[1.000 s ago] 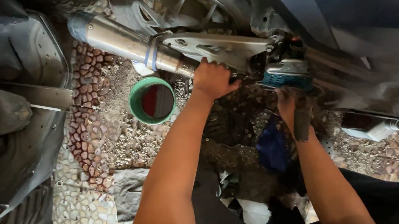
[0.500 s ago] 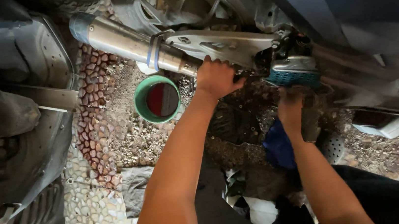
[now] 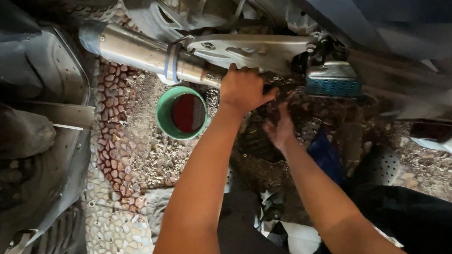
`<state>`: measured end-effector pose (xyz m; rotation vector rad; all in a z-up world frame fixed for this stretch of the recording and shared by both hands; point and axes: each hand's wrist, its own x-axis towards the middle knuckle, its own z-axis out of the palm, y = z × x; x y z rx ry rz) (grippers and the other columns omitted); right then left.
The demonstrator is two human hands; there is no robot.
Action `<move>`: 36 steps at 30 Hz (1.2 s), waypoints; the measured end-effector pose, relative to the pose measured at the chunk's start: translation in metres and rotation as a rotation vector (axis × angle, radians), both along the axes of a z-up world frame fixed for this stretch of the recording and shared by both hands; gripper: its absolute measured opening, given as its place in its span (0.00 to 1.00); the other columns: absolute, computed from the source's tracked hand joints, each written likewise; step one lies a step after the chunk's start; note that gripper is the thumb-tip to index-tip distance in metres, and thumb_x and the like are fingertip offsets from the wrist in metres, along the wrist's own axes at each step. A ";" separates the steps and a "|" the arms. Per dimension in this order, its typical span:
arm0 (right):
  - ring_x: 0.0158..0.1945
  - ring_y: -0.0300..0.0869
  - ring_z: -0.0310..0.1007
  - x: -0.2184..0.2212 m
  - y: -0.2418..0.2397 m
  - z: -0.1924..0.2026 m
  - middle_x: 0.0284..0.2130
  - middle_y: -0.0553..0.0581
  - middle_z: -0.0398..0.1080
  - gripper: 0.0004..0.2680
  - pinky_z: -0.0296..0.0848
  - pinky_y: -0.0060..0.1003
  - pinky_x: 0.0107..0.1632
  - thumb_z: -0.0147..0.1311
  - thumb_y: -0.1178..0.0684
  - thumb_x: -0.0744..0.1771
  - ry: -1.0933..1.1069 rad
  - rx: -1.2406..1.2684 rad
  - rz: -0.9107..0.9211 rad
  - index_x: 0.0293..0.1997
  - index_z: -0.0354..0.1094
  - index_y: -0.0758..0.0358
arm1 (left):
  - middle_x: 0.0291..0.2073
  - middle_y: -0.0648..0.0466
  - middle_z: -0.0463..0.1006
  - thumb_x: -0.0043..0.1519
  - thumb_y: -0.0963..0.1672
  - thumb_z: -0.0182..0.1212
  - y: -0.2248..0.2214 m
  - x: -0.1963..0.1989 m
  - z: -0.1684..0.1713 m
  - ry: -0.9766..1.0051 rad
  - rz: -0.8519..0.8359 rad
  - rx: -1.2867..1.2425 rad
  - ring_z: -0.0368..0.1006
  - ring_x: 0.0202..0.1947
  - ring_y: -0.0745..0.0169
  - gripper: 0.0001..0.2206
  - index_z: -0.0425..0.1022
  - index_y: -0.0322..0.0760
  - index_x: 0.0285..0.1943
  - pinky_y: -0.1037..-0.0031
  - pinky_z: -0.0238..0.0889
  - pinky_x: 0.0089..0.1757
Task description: The person is working on the underside of a motorcycle, using a wrench to tighten bolts on the engine area. A green cup containing a red liquid is placed nearby on the floor.
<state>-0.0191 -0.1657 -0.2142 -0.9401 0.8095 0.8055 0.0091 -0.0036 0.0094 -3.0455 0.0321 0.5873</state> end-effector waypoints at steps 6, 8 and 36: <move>0.31 0.40 0.51 -0.028 0.003 0.047 0.35 0.47 0.60 0.18 0.58 0.40 0.37 0.42 0.29 0.71 0.019 0.823 -0.093 0.47 0.65 0.53 | 0.33 0.48 0.83 0.60 0.64 0.51 -0.001 -0.005 0.002 -0.063 0.022 -0.023 0.80 0.37 0.51 0.31 0.85 0.40 0.35 0.55 0.60 0.56; 0.31 0.40 0.52 -0.031 -0.012 0.039 0.31 0.47 0.59 0.17 0.58 0.39 0.37 0.42 0.30 0.72 -0.046 0.753 -0.077 0.44 0.63 0.53 | 0.34 0.47 0.84 0.62 0.64 0.50 -0.002 -0.004 0.006 -0.034 0.019 -0.012 0.80 0.37 0.51 0.31 0.85 0.40 0.36 0.55 0.60 0.56; 0.25 0.42 0.59 0.077 -0.123 0.019 0.25 0.56 0.67 0.06 0.60 0.43 0.31 0.56 0.54 0.71 -1.396 -0.775 0.535 0.44 0.74 0.68 | 0.41 0.49 0.83 0.63 0.64 0.46 0.002 -0.004 0.007 0.010 -0.013 -0.020 0.78 0.43 0.53 0.33 0.84 0.38 0.39 0.59 0.60 0.53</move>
